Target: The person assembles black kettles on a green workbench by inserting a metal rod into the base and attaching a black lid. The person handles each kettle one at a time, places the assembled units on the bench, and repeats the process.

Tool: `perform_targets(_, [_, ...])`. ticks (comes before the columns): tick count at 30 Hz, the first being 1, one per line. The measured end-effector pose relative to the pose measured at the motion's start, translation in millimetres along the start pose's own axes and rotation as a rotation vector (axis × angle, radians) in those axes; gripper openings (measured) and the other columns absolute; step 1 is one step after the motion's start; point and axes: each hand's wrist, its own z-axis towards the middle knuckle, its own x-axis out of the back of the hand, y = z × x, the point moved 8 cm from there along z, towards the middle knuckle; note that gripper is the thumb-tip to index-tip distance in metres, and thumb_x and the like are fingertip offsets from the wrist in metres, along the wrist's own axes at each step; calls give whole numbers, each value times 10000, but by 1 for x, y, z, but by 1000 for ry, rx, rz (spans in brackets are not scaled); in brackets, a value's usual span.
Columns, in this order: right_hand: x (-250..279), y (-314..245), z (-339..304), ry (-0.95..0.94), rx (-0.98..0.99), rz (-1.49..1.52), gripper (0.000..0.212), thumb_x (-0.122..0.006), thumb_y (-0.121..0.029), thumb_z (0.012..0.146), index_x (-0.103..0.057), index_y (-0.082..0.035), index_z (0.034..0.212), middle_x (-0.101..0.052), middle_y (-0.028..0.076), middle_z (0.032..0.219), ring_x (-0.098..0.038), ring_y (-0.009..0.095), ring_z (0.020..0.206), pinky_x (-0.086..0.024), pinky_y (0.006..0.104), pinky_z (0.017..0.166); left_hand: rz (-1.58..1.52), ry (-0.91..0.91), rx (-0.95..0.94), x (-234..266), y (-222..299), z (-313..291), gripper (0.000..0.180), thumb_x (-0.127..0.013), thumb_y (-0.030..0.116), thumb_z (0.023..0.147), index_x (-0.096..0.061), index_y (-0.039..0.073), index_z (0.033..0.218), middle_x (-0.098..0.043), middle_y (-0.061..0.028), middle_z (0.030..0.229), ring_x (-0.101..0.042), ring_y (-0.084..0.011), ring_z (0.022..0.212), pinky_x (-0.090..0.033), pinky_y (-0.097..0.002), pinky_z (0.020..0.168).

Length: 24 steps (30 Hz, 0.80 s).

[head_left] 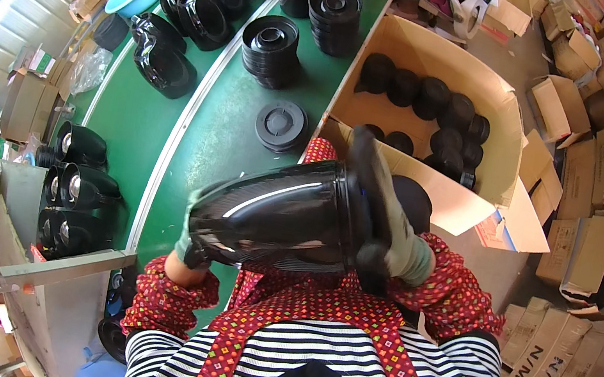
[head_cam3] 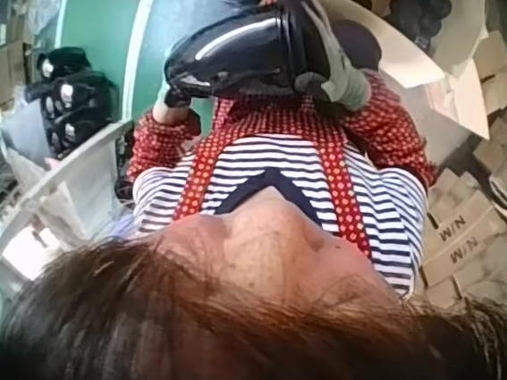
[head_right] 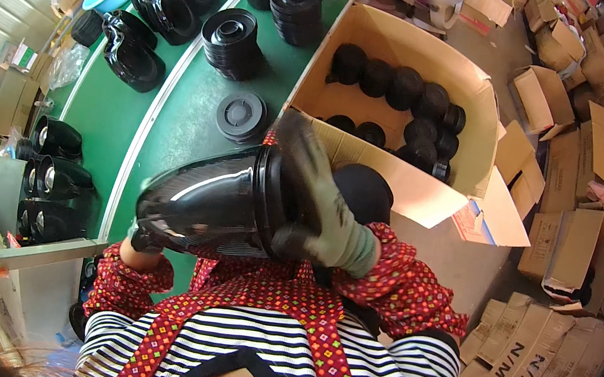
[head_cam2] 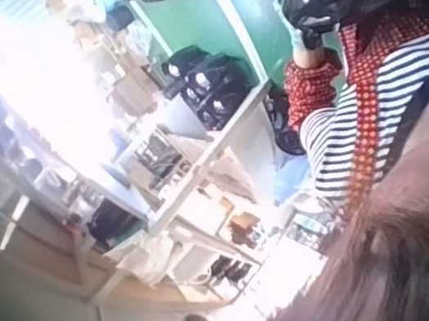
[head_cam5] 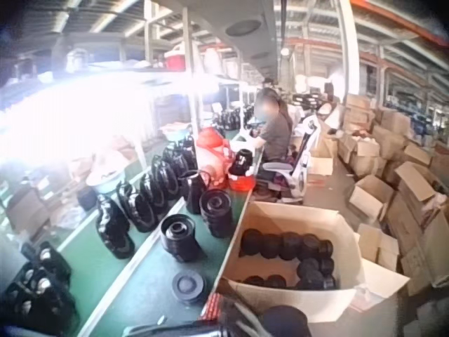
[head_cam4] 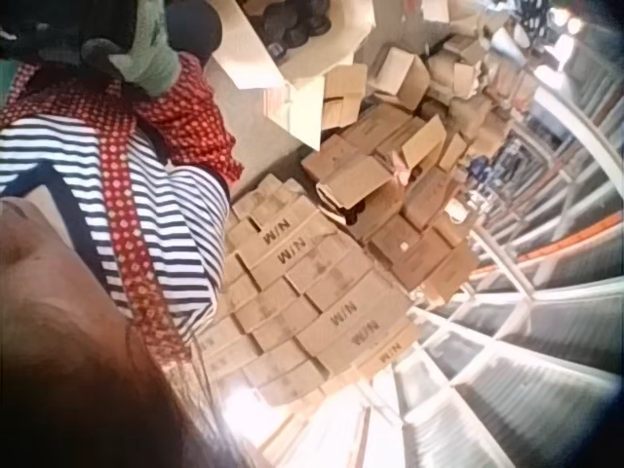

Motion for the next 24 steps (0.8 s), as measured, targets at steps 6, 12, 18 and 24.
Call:
perform_targets(6, [-5,17,-13,37,-372,387,810,-593,-460,1076,-281,16,1652,-472,112,1564,-478,203,1417,-370,372,1206,253,90,-206,-10,46,11,502,-859,203,837,-706,-109,1198,-690,-298,1308,-701,-386,1212,-572,-423,1034])
perform_targets(12, [-4,28,-8,103,-526,336,845,-398,-623,1106,-218,-34,1684,-442,138,1626,-445,247,1491,-349,384,1245,432,140,-279,-18,69,17,416,-876,143,799,-747,-68,1134,-670,-341,1335,-727,-403,1182,-587,-432,972])
perform_targets(18, [1,27,-25,133,-491,466,703,-573,-357,1094,-324,2,1645,-436,139,1628,-412,235,1502,-278,371,1260,423,282,-326,-26,56,2,456,-892,204,787,-749,-50,1137,-706,-319,1257,-732,-407,1163,-592,-454,1010])
perform_targets(24, [0,-18,-28,-108,49,-288,996,-763,-472,912,-311,34,1641,-364,261,1653,-328,410,1558,-252,465,1265,345,-82,-236,-49,-3,-4,581,-909,285,752,-750,-17,1222,-794,-133,1144,-773,-251,1045,-462,-532,1185])
